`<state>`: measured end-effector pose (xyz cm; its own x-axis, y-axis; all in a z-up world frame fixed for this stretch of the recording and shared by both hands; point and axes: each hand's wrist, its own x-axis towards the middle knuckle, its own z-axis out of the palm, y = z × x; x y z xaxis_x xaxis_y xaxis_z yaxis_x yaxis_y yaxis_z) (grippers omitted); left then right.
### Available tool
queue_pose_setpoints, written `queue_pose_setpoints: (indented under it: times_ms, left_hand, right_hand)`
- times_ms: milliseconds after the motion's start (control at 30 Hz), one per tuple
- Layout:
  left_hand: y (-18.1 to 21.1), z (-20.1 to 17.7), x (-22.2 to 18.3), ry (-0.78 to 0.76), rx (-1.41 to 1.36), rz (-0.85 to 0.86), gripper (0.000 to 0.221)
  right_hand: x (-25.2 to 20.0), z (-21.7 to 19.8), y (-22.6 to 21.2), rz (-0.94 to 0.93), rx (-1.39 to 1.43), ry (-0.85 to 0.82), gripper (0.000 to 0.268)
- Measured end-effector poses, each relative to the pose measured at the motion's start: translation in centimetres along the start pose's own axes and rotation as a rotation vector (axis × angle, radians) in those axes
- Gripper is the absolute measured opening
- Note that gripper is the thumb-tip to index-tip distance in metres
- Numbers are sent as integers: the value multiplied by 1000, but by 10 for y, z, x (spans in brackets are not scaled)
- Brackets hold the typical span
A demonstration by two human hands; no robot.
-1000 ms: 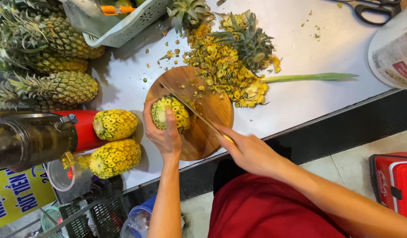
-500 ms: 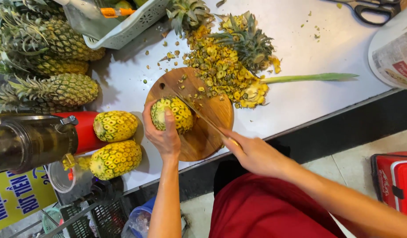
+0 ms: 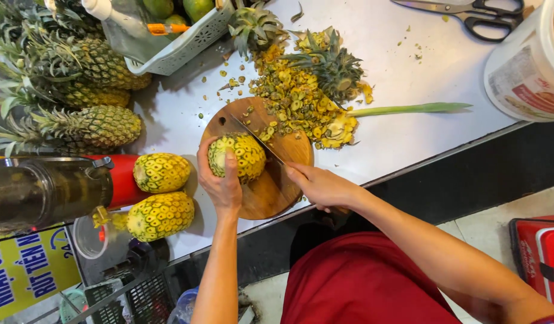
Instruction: Peel the skin off multiple whole pineapples using a large knife on a wooden cutting board.
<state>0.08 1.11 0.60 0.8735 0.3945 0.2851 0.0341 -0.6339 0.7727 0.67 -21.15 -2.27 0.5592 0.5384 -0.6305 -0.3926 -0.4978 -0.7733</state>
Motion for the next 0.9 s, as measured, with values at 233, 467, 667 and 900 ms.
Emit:
queue_pose_setpoints:
  times_ms: [233,467,667,900]
  left_hand:
    - [-11,-20,24,-244,-101,110,55]
    - [-12,-11,5,-111,-38,4,71]
    - [11,-13,6,-58,25,-105,58]
    - [-10,-1,6,-7,9,-19,51]
  right_hand:
    - [4,-40,20,72,152,-11,62]
    - [-17,-74,2,38,172,304,57]
    - [-33,-25,3,-232,-169,417,52]
    - [-76,20,-29,-291,-399,400,55]
